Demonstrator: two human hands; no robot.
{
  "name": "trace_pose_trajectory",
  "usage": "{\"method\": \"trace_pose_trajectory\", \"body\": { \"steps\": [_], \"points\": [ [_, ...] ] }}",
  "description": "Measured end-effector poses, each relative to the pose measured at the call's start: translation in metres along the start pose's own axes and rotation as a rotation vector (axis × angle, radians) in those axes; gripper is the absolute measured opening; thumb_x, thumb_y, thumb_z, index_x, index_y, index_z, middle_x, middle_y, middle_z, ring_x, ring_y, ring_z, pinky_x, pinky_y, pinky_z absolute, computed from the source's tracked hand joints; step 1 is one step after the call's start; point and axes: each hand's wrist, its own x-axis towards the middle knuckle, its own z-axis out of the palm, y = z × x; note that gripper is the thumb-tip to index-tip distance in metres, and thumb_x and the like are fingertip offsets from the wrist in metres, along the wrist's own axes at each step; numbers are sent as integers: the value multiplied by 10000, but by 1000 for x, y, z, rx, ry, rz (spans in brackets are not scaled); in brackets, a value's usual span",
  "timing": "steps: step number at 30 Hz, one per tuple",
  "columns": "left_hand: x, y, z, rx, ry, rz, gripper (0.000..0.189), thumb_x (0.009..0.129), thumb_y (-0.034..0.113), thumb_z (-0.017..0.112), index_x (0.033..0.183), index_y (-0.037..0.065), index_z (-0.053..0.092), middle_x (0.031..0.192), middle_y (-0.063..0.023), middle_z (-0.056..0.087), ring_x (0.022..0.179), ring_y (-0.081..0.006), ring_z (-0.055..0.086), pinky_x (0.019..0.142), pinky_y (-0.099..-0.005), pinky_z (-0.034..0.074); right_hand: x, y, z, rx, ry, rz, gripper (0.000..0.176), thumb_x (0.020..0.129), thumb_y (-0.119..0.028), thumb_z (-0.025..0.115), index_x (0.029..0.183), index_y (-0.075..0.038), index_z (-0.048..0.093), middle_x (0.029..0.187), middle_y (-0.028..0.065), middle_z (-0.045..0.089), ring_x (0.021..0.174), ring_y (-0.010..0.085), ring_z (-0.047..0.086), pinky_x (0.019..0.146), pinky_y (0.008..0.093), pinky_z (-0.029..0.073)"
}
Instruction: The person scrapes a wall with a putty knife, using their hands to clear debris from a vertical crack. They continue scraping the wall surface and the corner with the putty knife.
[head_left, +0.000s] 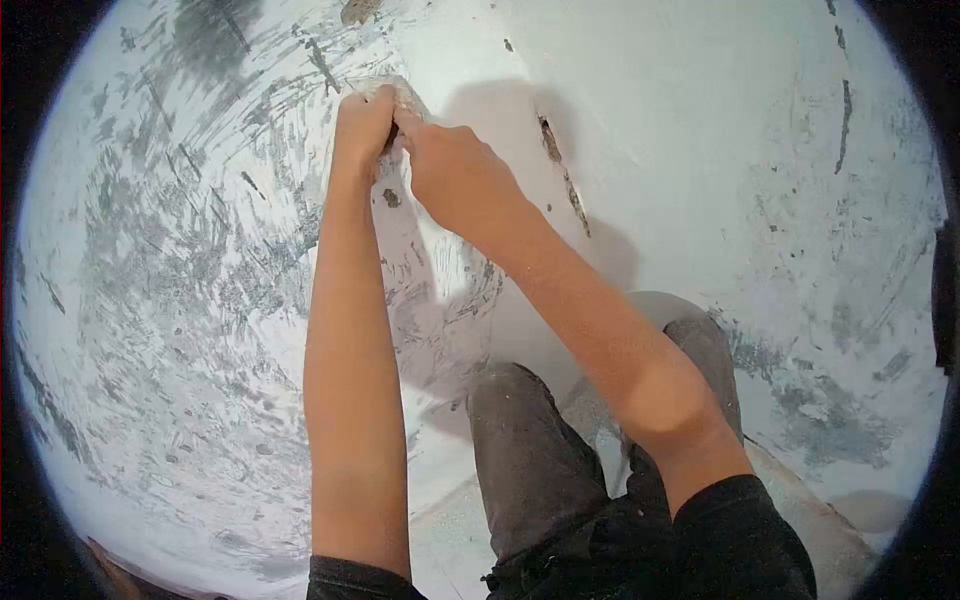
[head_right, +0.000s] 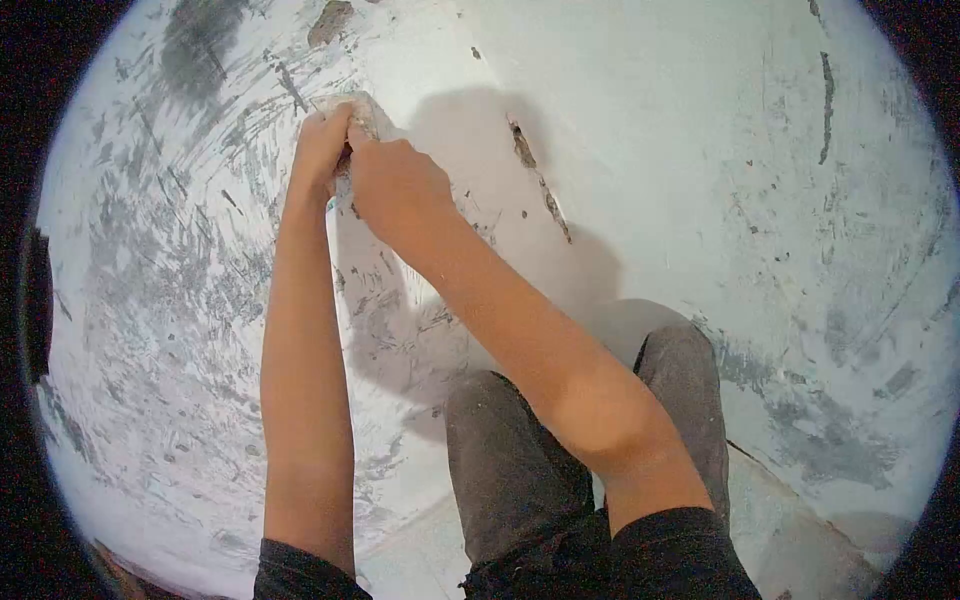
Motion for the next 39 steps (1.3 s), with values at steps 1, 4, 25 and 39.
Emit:
{"method": "trace_pose_trajectory", "body": {
  "steps": [1,4,25,39],
  "points": [
    [0,1,1,-23,-4,9,312,876,299,559,743,18,574,632,-33,540,507,-122,475,432,-312,353,2,-1,-1,-4,20,-14,336,940,-117,435,1258,-103,544,979,198,671,874,407,642,766,477,523],
    [-1,4,4,-58,-86,-15,303,873,285,537,712,31,572,617,-31,527,491,-123,462,426,-309,328,9,-1,-7,4,37,31,282,945,-120,426,1187,-81,566,999,198,667,888,408,635,769,481,514],
    [9,0,9,99,49,60,347,841,249,546,755,-82,605,608,-146,592,468,-203,542,440,-347,406,15,0,-6,108,84,0,205,871,-104,518,1008,-22,646,933,243,672,910,408,651,780,480,536],
    [44,-23,9,130,-5,248,366,915,309,528,747,-11,583,527,-68,506,420,-153,450,388,-325,328,18,0,-8,22,96,67,242,896,-158,503,1054,-49,651,962,194,674,885,359,681,746,456,555]
  ]
}}
